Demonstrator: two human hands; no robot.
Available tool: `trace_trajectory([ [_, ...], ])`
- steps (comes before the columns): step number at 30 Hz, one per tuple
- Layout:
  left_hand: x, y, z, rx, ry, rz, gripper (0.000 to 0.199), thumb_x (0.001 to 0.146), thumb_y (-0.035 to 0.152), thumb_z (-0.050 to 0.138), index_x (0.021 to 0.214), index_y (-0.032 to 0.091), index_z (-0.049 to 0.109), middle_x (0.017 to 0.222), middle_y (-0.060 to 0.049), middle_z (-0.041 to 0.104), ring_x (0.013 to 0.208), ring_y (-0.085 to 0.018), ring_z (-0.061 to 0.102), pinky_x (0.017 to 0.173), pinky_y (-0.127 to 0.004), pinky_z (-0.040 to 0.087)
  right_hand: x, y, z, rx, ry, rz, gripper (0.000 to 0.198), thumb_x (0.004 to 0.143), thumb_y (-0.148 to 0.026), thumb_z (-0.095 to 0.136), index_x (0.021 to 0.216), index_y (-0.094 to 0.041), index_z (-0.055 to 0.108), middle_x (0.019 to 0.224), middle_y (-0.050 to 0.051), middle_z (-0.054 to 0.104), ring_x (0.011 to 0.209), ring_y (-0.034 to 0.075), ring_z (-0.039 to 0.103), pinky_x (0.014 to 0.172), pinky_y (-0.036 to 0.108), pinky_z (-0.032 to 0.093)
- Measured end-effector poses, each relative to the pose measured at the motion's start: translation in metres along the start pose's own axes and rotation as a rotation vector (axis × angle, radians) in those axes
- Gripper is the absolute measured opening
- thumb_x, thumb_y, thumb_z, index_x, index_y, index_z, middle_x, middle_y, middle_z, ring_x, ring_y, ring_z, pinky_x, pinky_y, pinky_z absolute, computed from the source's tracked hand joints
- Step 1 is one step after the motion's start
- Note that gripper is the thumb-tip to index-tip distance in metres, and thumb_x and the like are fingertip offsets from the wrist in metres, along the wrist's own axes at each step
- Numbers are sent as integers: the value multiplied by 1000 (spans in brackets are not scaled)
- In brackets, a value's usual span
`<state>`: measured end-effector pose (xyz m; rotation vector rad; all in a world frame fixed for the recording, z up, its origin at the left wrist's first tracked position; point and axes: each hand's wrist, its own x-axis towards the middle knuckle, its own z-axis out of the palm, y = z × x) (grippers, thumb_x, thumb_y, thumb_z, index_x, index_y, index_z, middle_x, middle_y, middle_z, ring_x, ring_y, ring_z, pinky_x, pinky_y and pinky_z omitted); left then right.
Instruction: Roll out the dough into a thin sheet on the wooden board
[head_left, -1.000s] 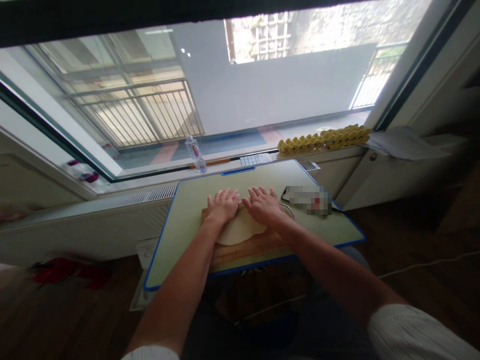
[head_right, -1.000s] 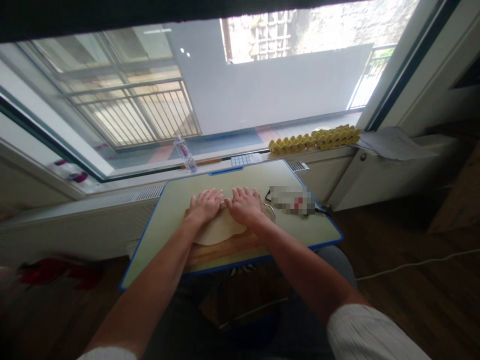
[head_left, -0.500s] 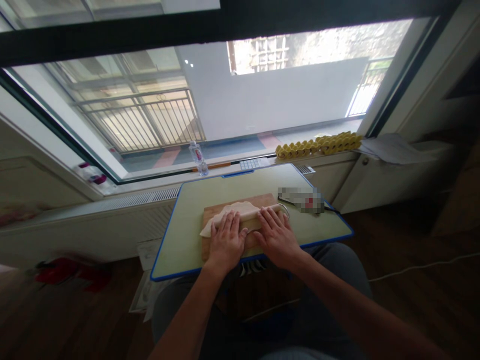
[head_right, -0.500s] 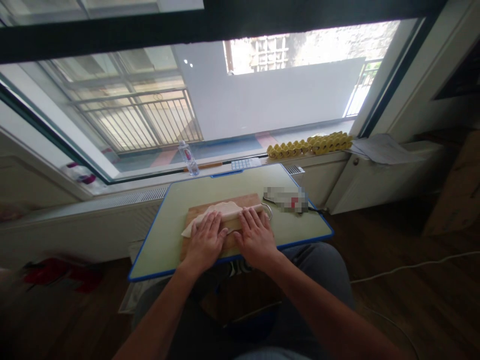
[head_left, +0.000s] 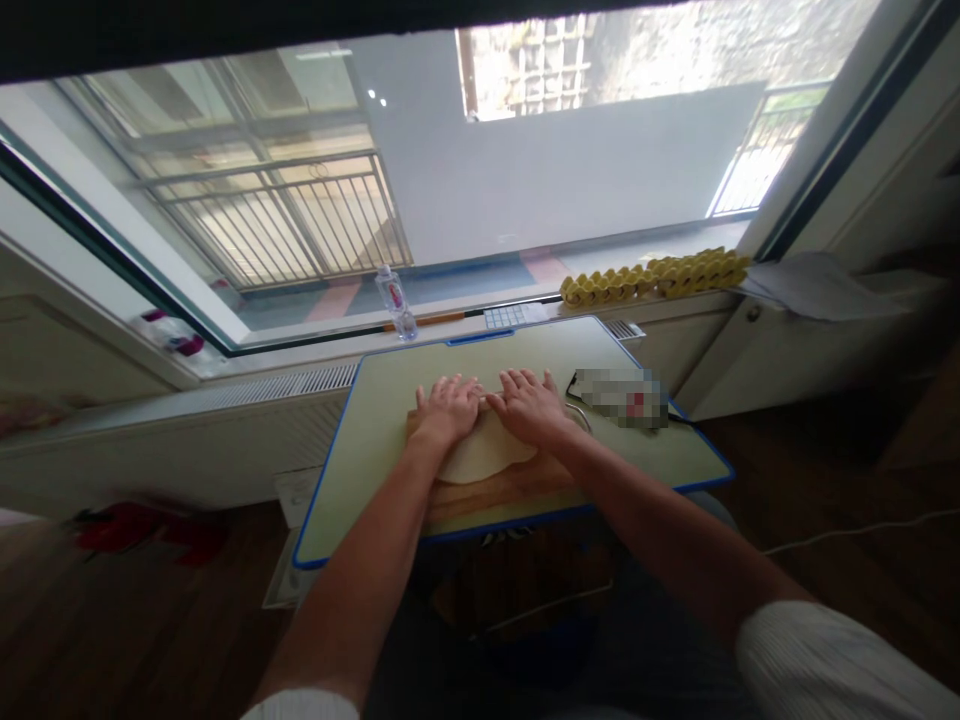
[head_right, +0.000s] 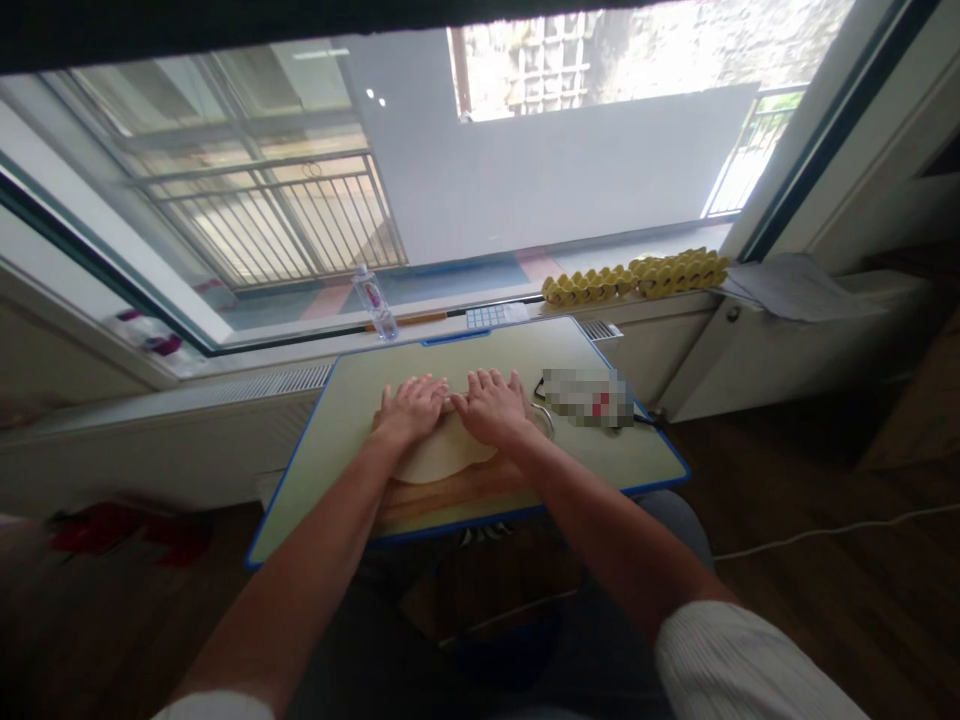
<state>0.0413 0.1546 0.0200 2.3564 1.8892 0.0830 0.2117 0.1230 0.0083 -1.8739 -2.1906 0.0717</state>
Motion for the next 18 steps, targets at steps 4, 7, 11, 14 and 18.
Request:
trace_trajectory([
  [4, 23, -5, -4, -14, -40, -20, 62, 107, 54, 16, 158, 36, 46, 171, -3, 37, 157, -31, 33, 126, -71, 19, 26, 2, -1, -1, -25, -4, 71, 109, -61, 16, 144, -17, 60, 154, 17, 57, 144, 33, 46, 121, 60, 25],
  [7, 27, -6, -4, -16, -34, -15, 61, 106, 55, 18, 157, 37, 48, 171, -3, 39, 156, -31, 34, 126, -70, 21, 30, 2, -1, -7, -21, -5, 70, 109, -60, 17, 137, -18, 65, 148, 17, 62, 139, 33, 50, 119, 58, 29],
  [11, 14, -3, -1, -16, -4, -6, 61, 107, 55, 17, 156, 37, 50, 170, -4, 41, 156, -31, 35, 126, -69, 21, 14, 0, -2, -20, 7, -10, 66, 110, -56, 19, 144, -17, 59, 153, 16, 58, 142, 32, 47, 120, 57, 26],
  [14, -4, 0, 3, -6, 35, 12, 63, 107, 56, 16, 154, 35, 52, 169, -4, 42, 155, -30, 36, 126, -67, 22, -8, -2, -2, -30, 44, -13, 65, 110, -55, 22, 152, -15, 51, 158, 16, 53, 146, 31, 43, 123, 55, 21],
  [18, -34, 4, 8, -8, 82, 63, 66, 107, 56, 17, 160, 27, 45, 169, -7, 41, 156, -30, 35, 127, -65, 22, -42, -5, -1, -42, 97, -21, 69, 109, -56, 27, 158, -11, 43, 163, 17, 47, 151, 32, 38, 126, 54, 16],
])
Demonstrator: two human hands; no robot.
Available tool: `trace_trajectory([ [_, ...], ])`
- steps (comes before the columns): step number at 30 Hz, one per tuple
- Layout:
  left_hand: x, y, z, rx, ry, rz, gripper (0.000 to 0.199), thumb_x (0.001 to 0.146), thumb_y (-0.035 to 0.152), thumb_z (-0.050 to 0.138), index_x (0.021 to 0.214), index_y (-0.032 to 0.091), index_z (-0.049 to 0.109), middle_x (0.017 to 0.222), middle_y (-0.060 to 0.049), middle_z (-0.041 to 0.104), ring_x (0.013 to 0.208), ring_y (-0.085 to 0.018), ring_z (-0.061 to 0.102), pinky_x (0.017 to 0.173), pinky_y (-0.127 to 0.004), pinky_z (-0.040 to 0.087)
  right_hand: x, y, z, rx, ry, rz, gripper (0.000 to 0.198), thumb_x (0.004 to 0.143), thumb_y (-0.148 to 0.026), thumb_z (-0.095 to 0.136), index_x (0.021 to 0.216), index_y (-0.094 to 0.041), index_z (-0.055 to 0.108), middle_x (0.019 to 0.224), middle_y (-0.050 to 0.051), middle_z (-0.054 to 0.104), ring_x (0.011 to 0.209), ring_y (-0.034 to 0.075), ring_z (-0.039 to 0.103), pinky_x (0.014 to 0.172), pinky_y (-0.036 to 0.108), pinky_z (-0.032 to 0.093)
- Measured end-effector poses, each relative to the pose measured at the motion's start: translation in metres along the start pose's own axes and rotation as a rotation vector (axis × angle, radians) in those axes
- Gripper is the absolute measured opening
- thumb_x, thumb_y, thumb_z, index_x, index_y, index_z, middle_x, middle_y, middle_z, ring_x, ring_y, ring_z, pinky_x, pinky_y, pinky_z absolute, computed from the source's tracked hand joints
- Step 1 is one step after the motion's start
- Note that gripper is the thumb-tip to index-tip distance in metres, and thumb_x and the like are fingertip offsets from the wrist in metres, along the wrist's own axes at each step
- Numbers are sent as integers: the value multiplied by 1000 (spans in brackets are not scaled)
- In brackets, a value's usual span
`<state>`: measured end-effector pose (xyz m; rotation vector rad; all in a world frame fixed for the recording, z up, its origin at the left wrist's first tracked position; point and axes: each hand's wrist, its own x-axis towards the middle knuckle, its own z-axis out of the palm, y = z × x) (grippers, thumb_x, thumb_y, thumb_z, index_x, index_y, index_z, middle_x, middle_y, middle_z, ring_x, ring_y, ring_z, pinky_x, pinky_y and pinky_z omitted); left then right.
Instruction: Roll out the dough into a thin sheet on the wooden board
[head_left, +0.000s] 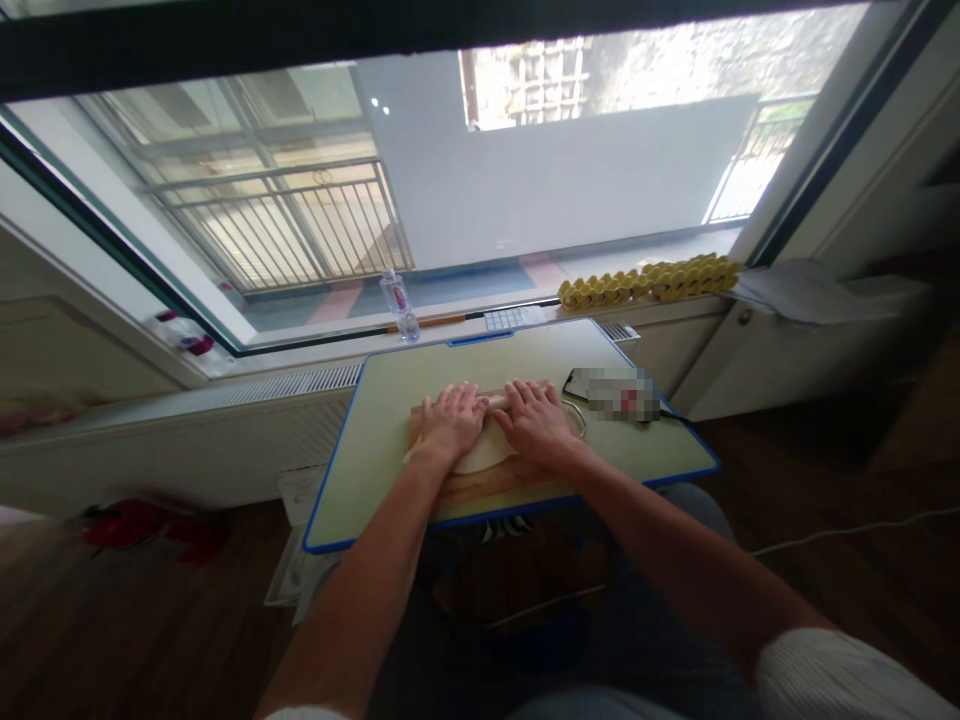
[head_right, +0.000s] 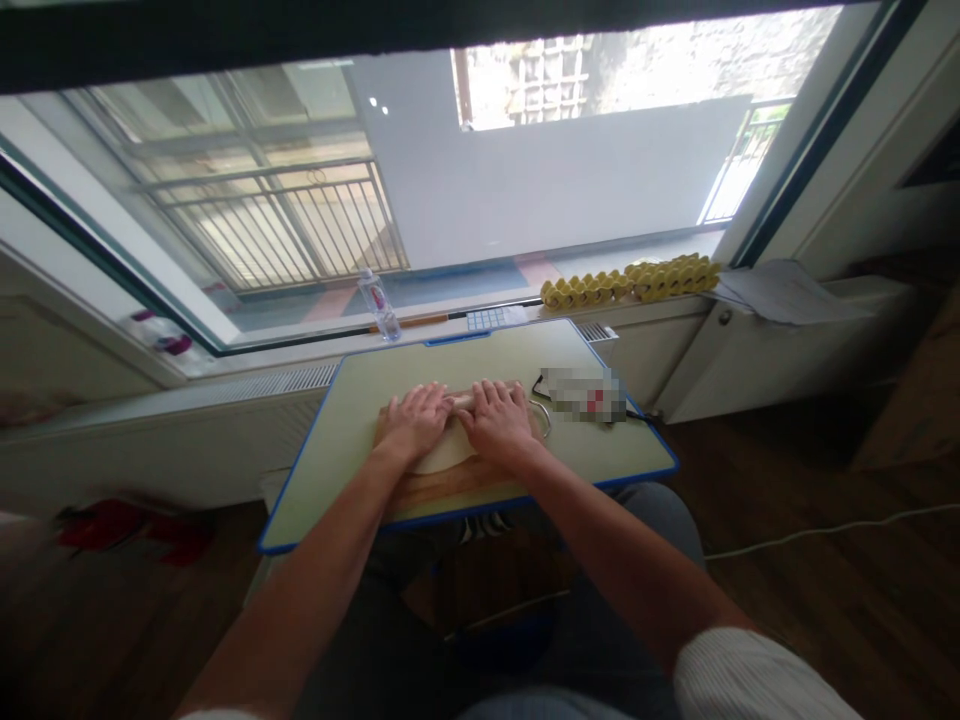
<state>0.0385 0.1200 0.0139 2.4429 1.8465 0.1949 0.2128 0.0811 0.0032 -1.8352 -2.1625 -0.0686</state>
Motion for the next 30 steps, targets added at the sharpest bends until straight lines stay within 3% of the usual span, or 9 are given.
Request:
trace_trajectory([
  [6, -46, 11, 1, -8, 17, 17, 67, 108, 55, 22, 166, 23, 30, 171, -10, 37, 160, -27, 29, 129, -64, 18, -41, -5, -3, -1, -17, 8, 72, 108, -54, 30, 164, -10, 34, 171, 16, 34, 159, 33, 25, 128, 56, 16],
  [10, -53, 13, 3, 21, 34, 22, 68, 108, 54, 24, 167, 22, 27, 172, -11, 35, 161, -27, 27, 130, -63, 16, -47, -5, -3, 0, -9, 13, 72, 108, -54, 28, 165, -11, 33, 171, 15, 32, 160, 32, 23, 128, 60, 15],
  [15, -27, 6, 1, 20, -19, 20, 66, 107, 54, 19, 167, 27, 29, 172, -7, 35, 160, -28, 29, 129, -66, 17, -25, -4, -3, 11, -27, 26, 72, 108, -56, 28, 163, -11, 36, 170, 16, 36, 158, 32, 28, 127, 60, 15],
  [24, 36, -10, -5, -8, -113, 8, 61, 108, 55, 19, 158, 34, 46, 171, -2, 38, 157, -29, 33, 127, -67, 19, 41, 6, 4, 46, -94, 48, 81, 106, -68, 14, 155, -13, 48, 160, 18, 50, 149, 33, 39, 125, 61, 17],
  [30, 48, -14, -5, -14, -94, 6, 59, 109, 53, 18, 156, 34, 49, 169, -2, 42, 155, -27, 37, 127, -61, 23, 56, 8, 4, 33, -99, 33, 73, 108, -63, 16, 143, -17, 60, 150, 17, 61, 140, 31, 49, 120, 55, 24],
])
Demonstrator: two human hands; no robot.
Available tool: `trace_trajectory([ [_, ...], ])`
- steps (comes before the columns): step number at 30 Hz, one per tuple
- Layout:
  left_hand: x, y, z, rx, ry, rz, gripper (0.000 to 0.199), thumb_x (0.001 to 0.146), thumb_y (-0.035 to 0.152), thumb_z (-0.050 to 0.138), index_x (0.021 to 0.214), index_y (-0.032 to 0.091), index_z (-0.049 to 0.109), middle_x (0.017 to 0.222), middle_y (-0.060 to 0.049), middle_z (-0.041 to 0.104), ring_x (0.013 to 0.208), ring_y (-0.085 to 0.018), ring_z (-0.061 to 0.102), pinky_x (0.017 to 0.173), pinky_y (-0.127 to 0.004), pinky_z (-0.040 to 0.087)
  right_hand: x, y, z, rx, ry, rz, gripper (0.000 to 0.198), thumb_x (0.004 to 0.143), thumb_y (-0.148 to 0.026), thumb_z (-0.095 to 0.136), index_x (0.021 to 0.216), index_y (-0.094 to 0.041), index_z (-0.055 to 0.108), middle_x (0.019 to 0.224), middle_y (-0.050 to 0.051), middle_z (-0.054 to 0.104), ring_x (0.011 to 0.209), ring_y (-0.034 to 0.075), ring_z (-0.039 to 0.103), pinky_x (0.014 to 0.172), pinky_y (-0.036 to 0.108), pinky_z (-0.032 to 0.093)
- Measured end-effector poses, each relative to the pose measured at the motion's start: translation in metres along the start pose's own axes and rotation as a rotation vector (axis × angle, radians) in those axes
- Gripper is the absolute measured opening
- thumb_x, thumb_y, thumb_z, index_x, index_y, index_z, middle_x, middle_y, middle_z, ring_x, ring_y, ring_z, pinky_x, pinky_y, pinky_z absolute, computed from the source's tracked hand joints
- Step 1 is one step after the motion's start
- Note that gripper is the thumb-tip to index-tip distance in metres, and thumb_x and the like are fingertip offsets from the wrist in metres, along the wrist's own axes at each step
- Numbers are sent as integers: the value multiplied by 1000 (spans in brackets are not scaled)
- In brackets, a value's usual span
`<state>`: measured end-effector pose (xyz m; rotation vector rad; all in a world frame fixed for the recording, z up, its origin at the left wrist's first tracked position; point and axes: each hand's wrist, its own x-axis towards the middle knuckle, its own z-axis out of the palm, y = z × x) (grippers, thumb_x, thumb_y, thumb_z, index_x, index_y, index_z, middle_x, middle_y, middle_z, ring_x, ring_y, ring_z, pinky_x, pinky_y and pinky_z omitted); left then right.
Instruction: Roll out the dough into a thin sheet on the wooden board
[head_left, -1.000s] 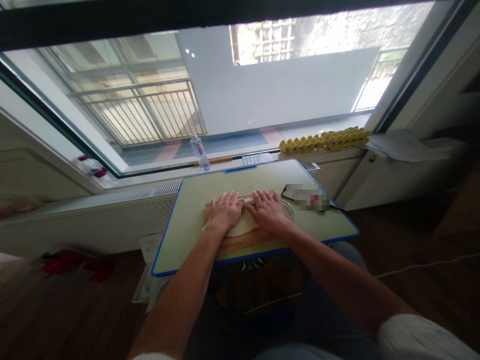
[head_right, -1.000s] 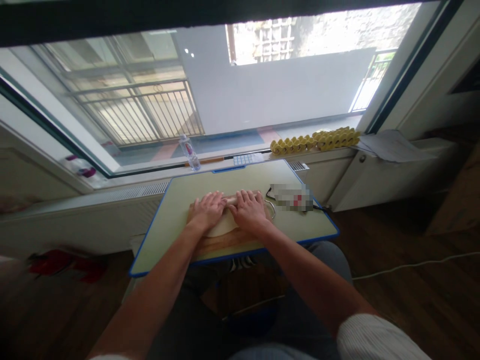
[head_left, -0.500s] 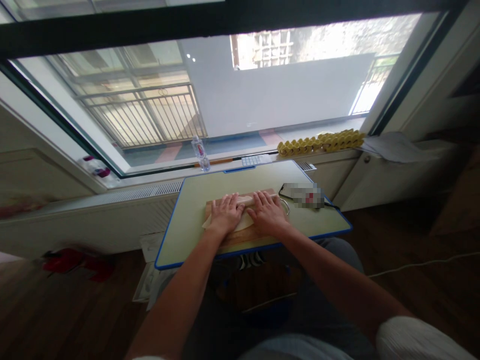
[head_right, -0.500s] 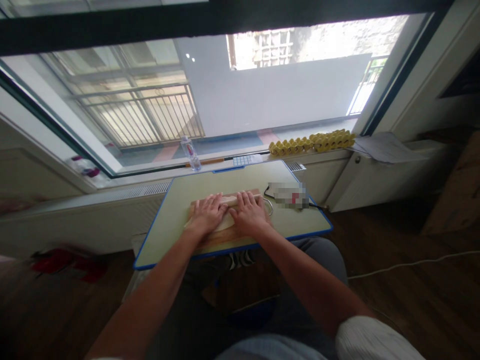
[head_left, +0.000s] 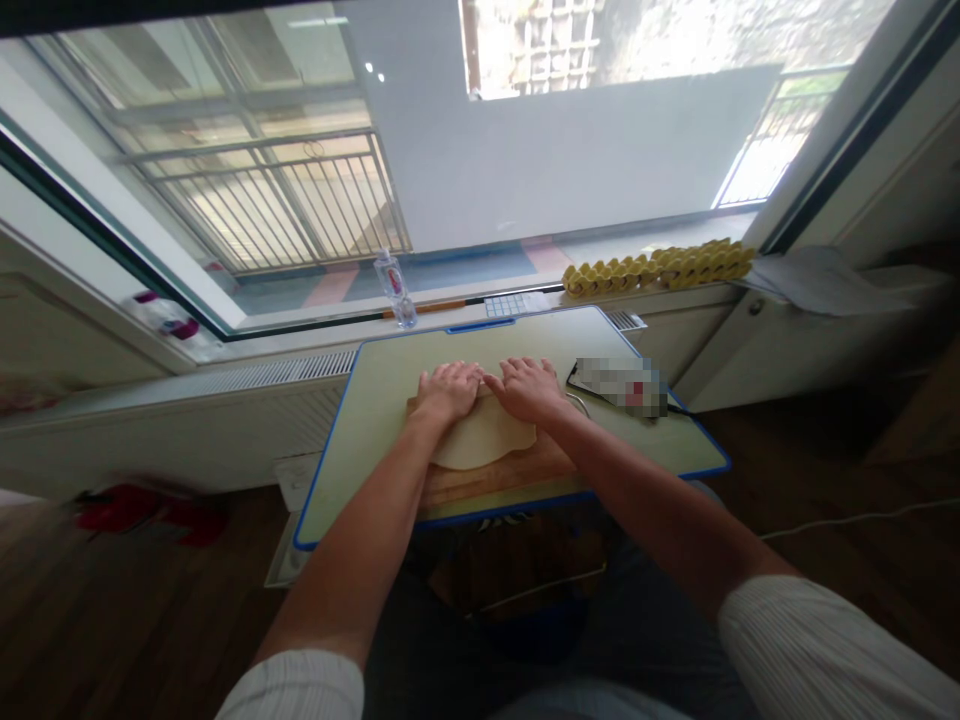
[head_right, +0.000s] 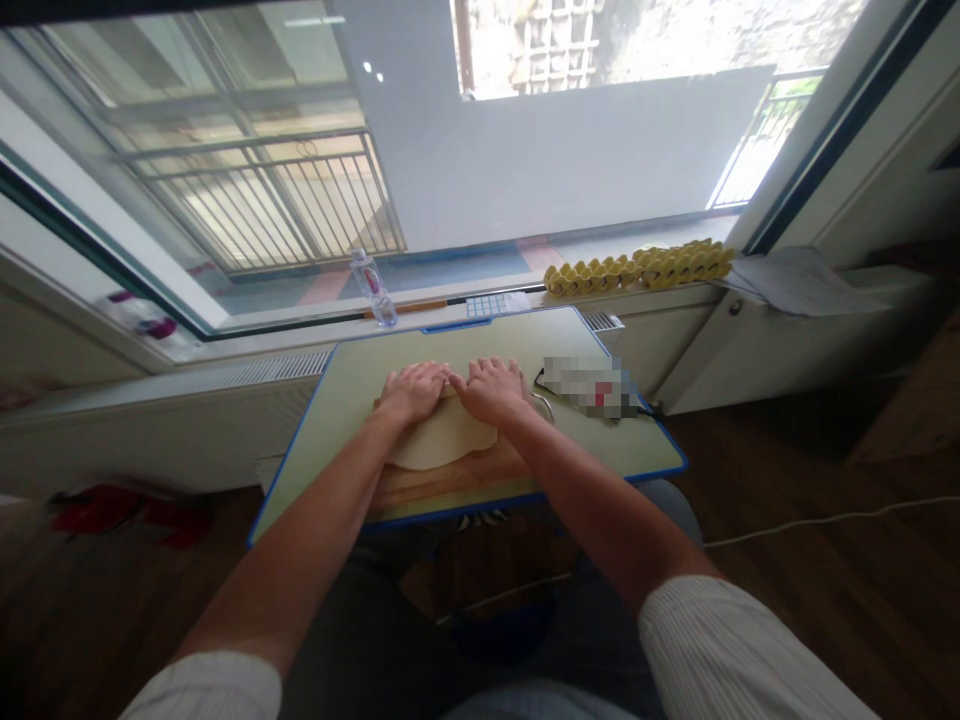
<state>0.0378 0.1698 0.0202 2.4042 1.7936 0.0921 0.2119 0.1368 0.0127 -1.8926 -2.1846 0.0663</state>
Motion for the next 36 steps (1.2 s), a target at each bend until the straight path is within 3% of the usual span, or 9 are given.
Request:
trace_trajectory([
  [5, -26, 8, 4, 5, 63, 21, 58, 110, 49, 19, 156, 30, 49, 167, -3, 45, 154, -25, 39, 128, -58, 24, -29, -3, 1, -15, 56, -11, 59, 110, -51, 27, 147, -14, 55, 150, 18, 60, 138, 32, 50, 120, 54, 22],
  [11, -94, 14, 21, -24, 252, 144, 51, 110, 45, 31, 150, 24, 55, 157, -8, 57, 148, -26, 47, 127, -55, 26, -92, -3, -5, -34, 145, -86, 56, 107, -46, 43, 150, -11, 52, 147, 19, 61, 136, 33, 50, 119, 50, 24],
  [14, -124, 11, 26, -78, 278, 226, 51, 110, 45, 33, 153, 24, 52, 160, -8, 54, 151, -24, 44, 128, -54, 26, -119, -1, -12, -3, 187, -105, 54, 105, -43, 47, 149, -13, 54, 149, 17, 60, 138, 32, 49, 121, 50, 23],
  [17, -135, 8, 25, -106, 265, 230, 51, 111, 45, 32, 154, 25, 51, 162, -6, 51, 153, -23, 41, 129, -52, 27, -133, 1, -17, 27, 204, -86, 51, 104, -44, 50, 148, -17, 56, 150, 15, 60, 139, 32, 49, 124, 53, 18],
  [21, -119, 11, 20, -92, 194, 129, 55, 111, 47, 29, 158, 25, 47, 166, -7, 45, 157, -25, 36, 130, -56, 23, -128, 6, -16, 46, 176, -31, 50, 105, -44, 50, 148, -19, 56, 147, 14, 63, 137, 31, 52, 124, 54, 21],
  [26, -78, 17, 15, -40, 117, 55, 61, 110, 51, 22, 162, 26, 40, 170, -4, 39, 159, -27, 29, 130, -61, 19, -97, 18, -4, 50, 178, -9, 48, 108, -44, 44, 147, -19, 55, 149, 14, 62, 143, 30, 46, 122, 55, 23],
  [31, -37, 19, 5, -9, 39, 20, 61, 109, 56, 21, 159, 34, 47, 173, 0, 34, 160, -31, 27, 129, -62, 20, -69, 24, -4, 13, 181, -37, 46, 110, -49, 38, 138, -21, 62, 148, 13, 63, 142, 31, 45, 119, 56, 26],
  [36, -32, 19, 5, -5, 70, 50, 59, 109, 54, 23, 156, 31, 51, 170, -3, 40, 157, -32, 33, 128, -60, 24, -76, 22, -9, 56, 180, -76, 38, 108, -48, 48, 129, -22, 66, 141, 11, 68, 137, 30, 49, 117, 55, 29],
])
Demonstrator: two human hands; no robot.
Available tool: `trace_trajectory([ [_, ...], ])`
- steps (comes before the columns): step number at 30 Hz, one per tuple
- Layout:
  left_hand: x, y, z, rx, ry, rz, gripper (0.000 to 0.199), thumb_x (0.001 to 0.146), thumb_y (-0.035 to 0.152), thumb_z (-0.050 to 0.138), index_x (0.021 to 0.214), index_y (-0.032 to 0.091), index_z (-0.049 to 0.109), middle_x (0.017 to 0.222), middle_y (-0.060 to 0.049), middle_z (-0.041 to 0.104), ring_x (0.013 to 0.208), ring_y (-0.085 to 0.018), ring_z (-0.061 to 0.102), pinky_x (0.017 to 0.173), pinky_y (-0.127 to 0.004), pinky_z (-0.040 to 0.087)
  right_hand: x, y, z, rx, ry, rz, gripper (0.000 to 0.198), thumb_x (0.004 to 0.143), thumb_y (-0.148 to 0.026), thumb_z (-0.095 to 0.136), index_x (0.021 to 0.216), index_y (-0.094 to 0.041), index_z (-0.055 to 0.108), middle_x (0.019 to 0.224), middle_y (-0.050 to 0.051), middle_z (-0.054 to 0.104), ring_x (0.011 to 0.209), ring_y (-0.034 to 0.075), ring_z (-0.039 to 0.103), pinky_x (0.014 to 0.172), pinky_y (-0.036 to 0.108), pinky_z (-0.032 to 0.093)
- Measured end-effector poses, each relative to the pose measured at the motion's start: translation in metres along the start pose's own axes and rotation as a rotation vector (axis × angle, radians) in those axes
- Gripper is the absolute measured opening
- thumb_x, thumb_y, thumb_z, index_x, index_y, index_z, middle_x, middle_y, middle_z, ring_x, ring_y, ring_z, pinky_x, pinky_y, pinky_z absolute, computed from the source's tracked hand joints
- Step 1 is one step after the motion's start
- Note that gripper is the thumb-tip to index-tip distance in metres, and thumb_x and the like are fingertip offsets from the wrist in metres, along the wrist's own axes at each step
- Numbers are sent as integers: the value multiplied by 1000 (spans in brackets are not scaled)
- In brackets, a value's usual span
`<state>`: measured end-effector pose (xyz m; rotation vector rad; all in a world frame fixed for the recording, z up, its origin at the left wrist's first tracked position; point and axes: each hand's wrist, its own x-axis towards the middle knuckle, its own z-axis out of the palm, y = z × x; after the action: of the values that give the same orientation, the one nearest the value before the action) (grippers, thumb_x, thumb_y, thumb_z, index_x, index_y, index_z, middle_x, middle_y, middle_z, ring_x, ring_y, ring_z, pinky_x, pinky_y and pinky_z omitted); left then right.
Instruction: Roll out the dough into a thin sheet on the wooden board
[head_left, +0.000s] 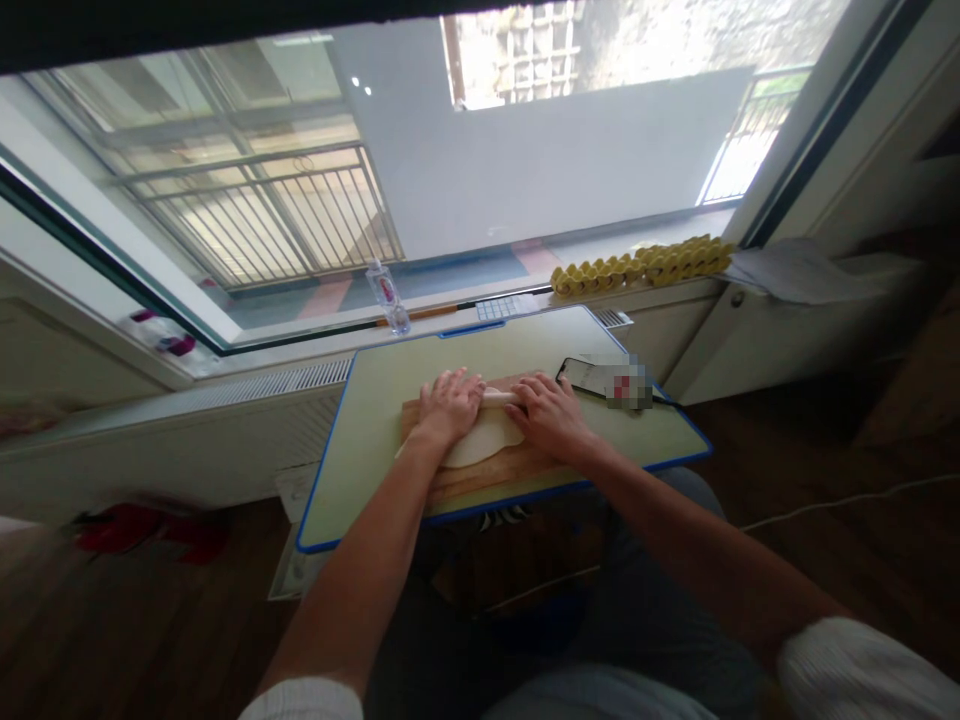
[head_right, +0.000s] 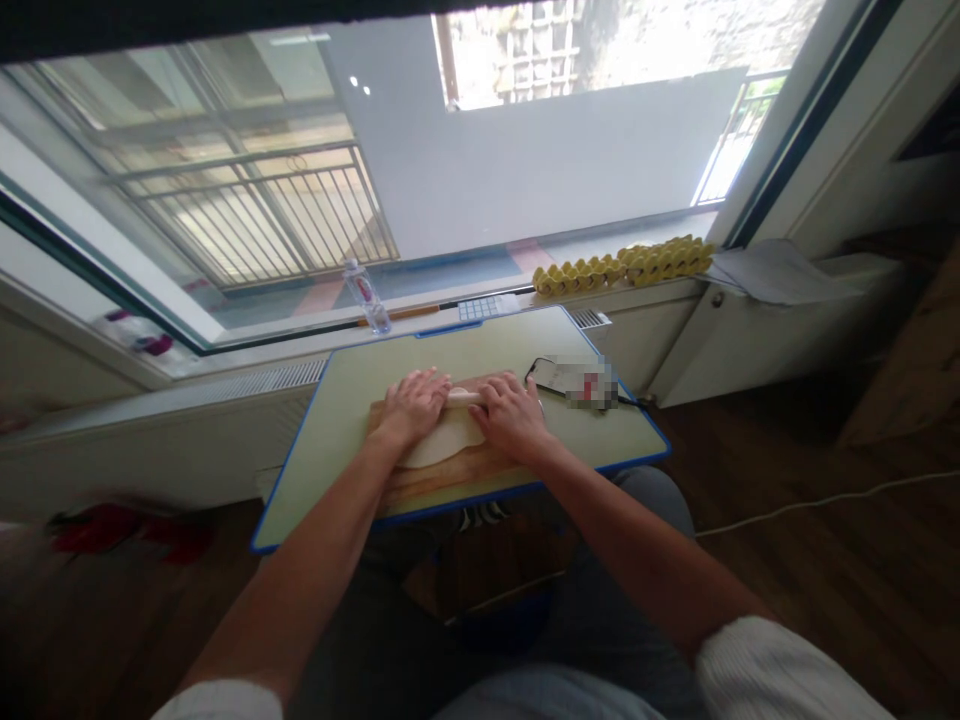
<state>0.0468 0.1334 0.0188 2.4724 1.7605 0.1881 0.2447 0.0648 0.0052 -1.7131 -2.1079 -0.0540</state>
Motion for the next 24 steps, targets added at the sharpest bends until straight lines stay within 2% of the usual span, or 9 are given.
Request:
trace_trajectory([
  [4, -33, -3, 6, -80, 59, 49, 57, 110, 53, 28, 156, 28, 51, 165, -5, 48, 156, -31, 36, 128, -61, 25, -28, -13, -9, 79, 9, 17, 36, 105, -40, 53, 134, -22, 62, 139, 12, 69, 138, 30, 51, 122, 57, 23],
  [7, -65, -10, 7, -173, 144, 78, 50, 109, 51, 34, 147, 29, 58, 158, -6, 57, 151, -29, 44, 127, -62, 24, -51, -27, -20, 125, 21, 9, 38, 103, -36, 55, 137, -20, 62, 145, 12, 66, 139, 30, 52, 122, 55, 24],
  [10, -86, -19, 7, -348, 249, 144, 44, 109, 48, 37, 132, 28, 69, 143, -5, 69, 140, -24, 54, 125, -53, 33, -69, -39, -30, 153, 29, -18, 35, 103, -35, 56, 133, -20, 65, 145, 11, 66, 137, 29, 54, 120, 50, 30],
  [13, -92, -25, 8, -461, 291, 155, 44, 109, 47, 37, 120, 25, 74, 131, -5, 74, 132, -21, 60, 120, -43, 42, -78, -44, -34, 147, 38, -42, 35, 102, -33, 57, 132, -18, 66, 142, 11, 68, 134, 28, 55, 118, 46, 33],
  [16, -87, -21, 8, -311, 222, 110, 45, 109, 47, 35, 131, 28, 70, 144, -5, 68, 143, -23, 51, 126, -50, 33, -79, -43, -29, 125, 32, -30, 38, 103, -35, 54, 136, -18, 65, 144, 12, 66, 135, 28, 53, 118, 45, 34],
  [19, -76, -11, 7, -95, 105, 54, 52, 110, 47, 28, 154, 32, 52, 164, -3, 49, 157, -25, 33, 130, -60, 19, -75, -38, -18, 93, 7, 3, 48, 106, -40, 48, 147, -17, 58, 151, 13, 61, 140, 29, 49, 122, 46, 29],
  [21, -66, -5, 5, -34, 54, 26, 56, 110, 47, 23, 160, 34, 42, 169, 0, 41, 160, -25, 28, 130, -60, 17, -70, -33, -11, 61, 0, 25, 54, 107, -42, 44, 153, -16, 52, 157, 13, 55, 146, 30, 44, 125, 50, 22],
  [24, -47, 1, 0, -16, -2, 11, 56, 110, 47, 19, 159, 38, 45, 171, 3, 38, 160, -25, 27, 130, -60, 17, -56, -26, -4, 17, 0, 50, 57, 108, -45, 41, 155, -15, 49, 161, 13, 51, 151, 32, 38, 126, 56, 16],
])
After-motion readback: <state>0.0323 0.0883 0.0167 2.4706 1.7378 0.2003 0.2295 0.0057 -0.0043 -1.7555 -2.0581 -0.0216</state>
